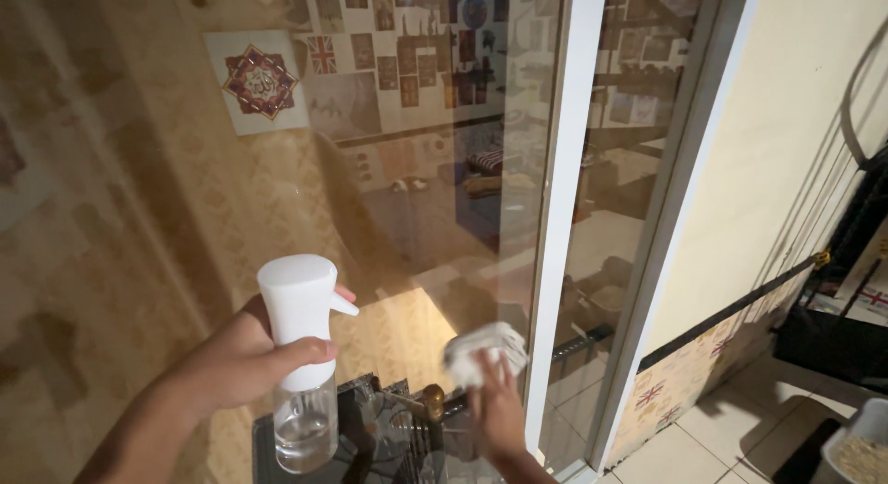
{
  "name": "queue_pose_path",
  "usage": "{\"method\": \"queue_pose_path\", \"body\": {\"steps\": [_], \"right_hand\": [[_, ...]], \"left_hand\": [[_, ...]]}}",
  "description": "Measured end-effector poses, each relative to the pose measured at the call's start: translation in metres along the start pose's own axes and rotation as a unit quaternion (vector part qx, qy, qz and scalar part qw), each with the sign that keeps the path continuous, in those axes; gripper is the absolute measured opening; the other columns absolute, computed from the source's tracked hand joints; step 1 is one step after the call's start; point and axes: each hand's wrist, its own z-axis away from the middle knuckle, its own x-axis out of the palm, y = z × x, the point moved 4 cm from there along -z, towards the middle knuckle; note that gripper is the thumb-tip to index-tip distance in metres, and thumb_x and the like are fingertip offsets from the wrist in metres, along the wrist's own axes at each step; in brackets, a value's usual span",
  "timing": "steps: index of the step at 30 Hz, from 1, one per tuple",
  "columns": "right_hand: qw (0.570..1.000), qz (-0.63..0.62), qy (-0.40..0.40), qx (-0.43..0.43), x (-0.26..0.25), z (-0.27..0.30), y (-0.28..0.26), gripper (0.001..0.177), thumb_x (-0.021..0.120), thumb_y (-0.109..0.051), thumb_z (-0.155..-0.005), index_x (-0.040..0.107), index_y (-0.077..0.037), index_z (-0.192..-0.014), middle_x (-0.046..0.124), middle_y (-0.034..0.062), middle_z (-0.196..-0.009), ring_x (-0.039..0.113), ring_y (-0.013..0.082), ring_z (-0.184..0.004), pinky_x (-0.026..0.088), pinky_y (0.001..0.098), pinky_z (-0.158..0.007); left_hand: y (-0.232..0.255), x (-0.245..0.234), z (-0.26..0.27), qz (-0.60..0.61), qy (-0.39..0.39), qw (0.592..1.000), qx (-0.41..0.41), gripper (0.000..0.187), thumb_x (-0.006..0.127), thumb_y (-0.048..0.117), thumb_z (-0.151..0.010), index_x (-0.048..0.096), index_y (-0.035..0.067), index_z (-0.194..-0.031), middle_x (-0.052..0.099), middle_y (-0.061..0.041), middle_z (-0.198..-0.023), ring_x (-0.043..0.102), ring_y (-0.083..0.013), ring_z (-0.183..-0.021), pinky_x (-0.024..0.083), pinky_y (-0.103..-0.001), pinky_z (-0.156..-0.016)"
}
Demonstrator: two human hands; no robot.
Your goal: The person sprays a glass window with a spray bottle and wipes it with a cloth. They clean the window pane and the frame, moving around the window to reach different areas.
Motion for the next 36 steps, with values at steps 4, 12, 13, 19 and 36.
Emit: {"method": "queue_pose_path", "body": {"steps": [4, 12, 13, 19, 36], "right_hand": [[0.758, -0.399, 0.090, 0.508, 0.009, -0.018, 0.032, 0.049, 0.029, -0.039, -0.099, 0.033, -0.016, -0.142, 0.061, 0.0115, -0.096, 0.054, 0.0200, -0.080, 0.046, 0.0327, -0.067], [0.732, -0.459, 0.143, 0.483, -0.031, -0.063, -0.068, 0.045, 0.027, -0.026, -0.103, 0.030, -0.029, -0.148, 0.048, 0.0011, -0.074, 0.039, 0.0086, -0.052, 0.032, 0.0195, -0.040], [0.844, -0.385, 0.141, 0.347, -0.028, -0.061, -0.078, 0.050, 0.024, -0.027, -0.100, 0.014, -0.021, -0.148, 0.025, 0.0035, -0.116, 0.020, 0.0190, -0.098, 0.023, 0.0364, -0.077], [0.994, -0.005, 0.011, -0.107, -0.014, -0.013, -0.054, 0.051, 0.047, -0.022, -0.088, 0.043, -0.023, -0.139, 0.014, 0.0042, -0.156, -0.003, 0.0402, -0.142, 0.008, 0.0697, -0.106], [0.705, -0.339, -0.080, 0.617, -0.045, 0.060, 0.109, 0.056, 0.033, -0.046, -0.100, 0.054, -0.005, -0.131, 0.065, 0.0198, -0.095, 0.049, 0.0163, -0.057, 0.037, 0.0205, -0.037]], "left_hand": [[-0.006, 0.004, 0.001, 0.006, -0.003, 1.000, 0.001, 0.046, 0.073, -0.001, -0.070, 0.070, 0.013, -0.114, 0.066, -0.012, -0.086, 0.065, -0.0240, -0.071, 0.056, -0.036, -0.065], [-0.011, 0.000, 0.004, 0.016, -0.003, 1.000, -0.004, 0.045, 0.069, -0.002, -0.071, 0.068, 0.013, -0.113, 0.068, -0.011, -0.093, 0.064, -0.0234, -0.071, 0.053, -0.036, -0.062], [-0.014, 0.000, 0.002, 0.028, -0.004, 0.999, 0.019, 0.045, 0.071, -0.004, -0.070, 0.069, 0.012, -0.112, 0.066, -0.010, -0.088, 0.060, -0.0217, -0.067, 0.052, -0.035, -0.059], [-0.015, 0.005, 0.000, 0.001, -0.007, 0.998, 0.057, 0.044, 0.074, 0.001, -0.068, 0.072, 0.012, -0.110, 0.069, -0.004, -0.095, 0.061, -0.0157, -0.077, 0.053, -0.030, -0.068], [0.008, 0.088, -0.032, 0.018, -0.066, 0.998, -0.008, 0.042, 0.071, 0.003, -0.073, 0.067, 0.016, -0.113, 0.063, -0.012, -0.082, 0.069, -0.0237, -0.069, 0.054, -0.033, -0.063]]}}
